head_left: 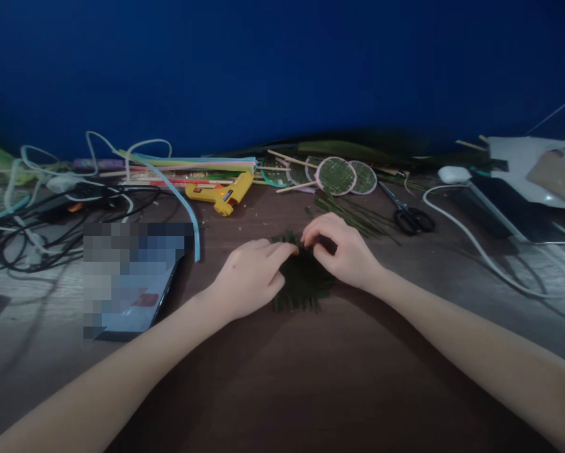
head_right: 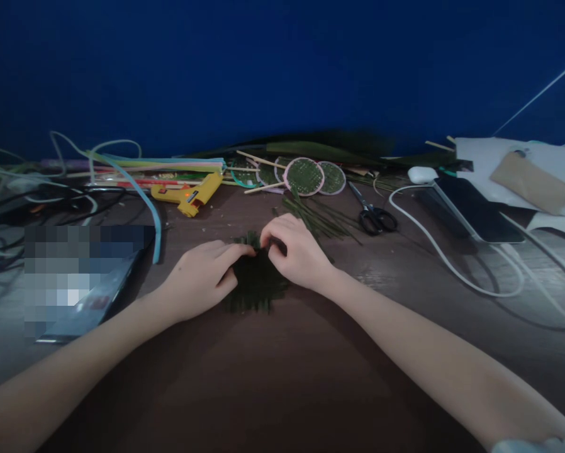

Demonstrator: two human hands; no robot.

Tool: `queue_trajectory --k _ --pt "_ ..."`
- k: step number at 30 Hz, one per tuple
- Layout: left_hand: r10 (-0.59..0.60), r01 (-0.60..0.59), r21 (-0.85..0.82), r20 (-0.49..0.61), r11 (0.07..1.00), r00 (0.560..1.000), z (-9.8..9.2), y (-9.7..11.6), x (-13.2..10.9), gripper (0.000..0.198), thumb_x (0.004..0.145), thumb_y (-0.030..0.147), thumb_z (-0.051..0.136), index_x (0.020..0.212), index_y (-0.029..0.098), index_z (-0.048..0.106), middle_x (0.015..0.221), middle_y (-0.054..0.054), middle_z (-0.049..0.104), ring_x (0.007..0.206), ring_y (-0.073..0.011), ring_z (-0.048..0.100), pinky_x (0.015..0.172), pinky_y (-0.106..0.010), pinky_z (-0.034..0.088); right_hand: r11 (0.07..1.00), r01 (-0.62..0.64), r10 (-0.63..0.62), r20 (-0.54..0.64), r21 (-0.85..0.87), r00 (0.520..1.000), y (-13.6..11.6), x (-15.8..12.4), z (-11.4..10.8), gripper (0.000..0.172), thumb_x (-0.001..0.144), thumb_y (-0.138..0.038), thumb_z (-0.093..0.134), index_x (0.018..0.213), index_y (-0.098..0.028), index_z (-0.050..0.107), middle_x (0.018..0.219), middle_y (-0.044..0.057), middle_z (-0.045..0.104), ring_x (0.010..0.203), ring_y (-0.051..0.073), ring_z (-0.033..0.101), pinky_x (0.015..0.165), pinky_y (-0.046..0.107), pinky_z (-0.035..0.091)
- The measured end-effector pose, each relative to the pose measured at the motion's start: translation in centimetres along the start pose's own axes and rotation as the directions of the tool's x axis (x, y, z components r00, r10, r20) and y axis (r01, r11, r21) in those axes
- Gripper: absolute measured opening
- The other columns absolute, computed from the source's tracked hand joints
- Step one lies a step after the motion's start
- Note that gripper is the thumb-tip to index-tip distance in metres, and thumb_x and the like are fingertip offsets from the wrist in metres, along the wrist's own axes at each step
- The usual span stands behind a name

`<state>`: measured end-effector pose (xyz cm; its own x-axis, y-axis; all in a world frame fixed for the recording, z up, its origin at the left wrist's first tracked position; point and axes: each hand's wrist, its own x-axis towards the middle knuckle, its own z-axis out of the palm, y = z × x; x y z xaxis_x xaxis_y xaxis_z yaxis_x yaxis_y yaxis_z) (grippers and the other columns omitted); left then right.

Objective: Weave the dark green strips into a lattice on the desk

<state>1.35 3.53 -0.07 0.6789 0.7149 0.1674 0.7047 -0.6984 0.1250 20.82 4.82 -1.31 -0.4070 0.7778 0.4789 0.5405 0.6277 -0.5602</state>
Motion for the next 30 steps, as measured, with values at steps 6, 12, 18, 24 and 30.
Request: queue_trajectory --k 6,12,18,24,30 --pt "0.088 -0.088 0.001 -0.013 0.996 0.996 -0.04 -0.2 -0.11 0.038 0.075 0.007 0.041 0.107 0.021 0.056 0.106 -0.001 0.064 0.09 -0.0188 0.058 0.081 -0.033 0.045 0.997 -0.072 0.072 0.008 0.034 0.997 0.0 -0.12 -0.04 0.015 0.071 -0.008 0.05 0.079 -0.021 0.052 0.081 0.003 0.058 0.079 0.017 0.053 0.073 0.032 0.043" --pt "0.116 -0.116 0.003 -0.02 0.993 0.993 0.01 -0.46 -0.16 0.035 0.076 0.009 0.043 0.102 0.024 0.061 0.118 0.002 0.061 0.093 -0.0177 0.058 0.083 -0.032 0.045 0.988 -0.085 0.082 0.028 0.132 0.996 -0.07 -0.07 -0.04 0.019 0.067 -0.003 0.047 0.077 -0.019 0.051 0.073 -0.001 0.057 0.068 0.012 0.054 0.065 0.026 0.043" --pt "0.133 -0.134 -0.01 -0.038 0.991 0.99 -0.08 -0.62 -0.13 0.036 0.075 0.008 0.043 0.101 0.025 0.063 0.117 0.003 0.061 0.092 -0.0165 0.058 0.084 -0.031 0.045 0.982 -0.093 0.086 0.045 0.166 0.995 -0.1 -0.13 -0.15 0.022 0.067 -0.004 0.046 0.08 -0.02 0.051 0.073 -0.001 0.057 0.068 0.012 0.055 0.065 0.026 0.043" --pt "0.151 -0.151 0.01 -0.031 0.989 0.988 -0.16 -0.61 -0.29 0.036 0.076 0.009 0.045 0.103 0.025 0.062 0.118 0.002 0.061 0.088 -0.0167 0.057 0.081 -0.031 0.045 0.982 -0.081 0.072 0.056 0.171 0.996 -0.06 -0.15 -0.07 0.025 0.066 -0.002 0.045 0.082 -0.019 0.052 0.075 -0.001 0.057 0.069 0.012 0.055 0.067 0.026 0.044" --pt "0.155 -0.154 0.014 -0.021 0.988 0.988 -0.06 -0.61 -0.31 0.037 0.075 0.01 0.045 0.104 0.026 0.061 0.119 0.002 0.06 0.086 -0.0166 0.056 0.079 -0.031 0.045 0.984 -0.086 0.078 0.058 0.155 0.995 -0.07 -0.23 -0.12 0.027 0.065 -0.003 0.047 0.085 -0.02 0.051 0.077 -0.001 0.058 0.07 0.013 0.056 0.067 0.027 0.046"
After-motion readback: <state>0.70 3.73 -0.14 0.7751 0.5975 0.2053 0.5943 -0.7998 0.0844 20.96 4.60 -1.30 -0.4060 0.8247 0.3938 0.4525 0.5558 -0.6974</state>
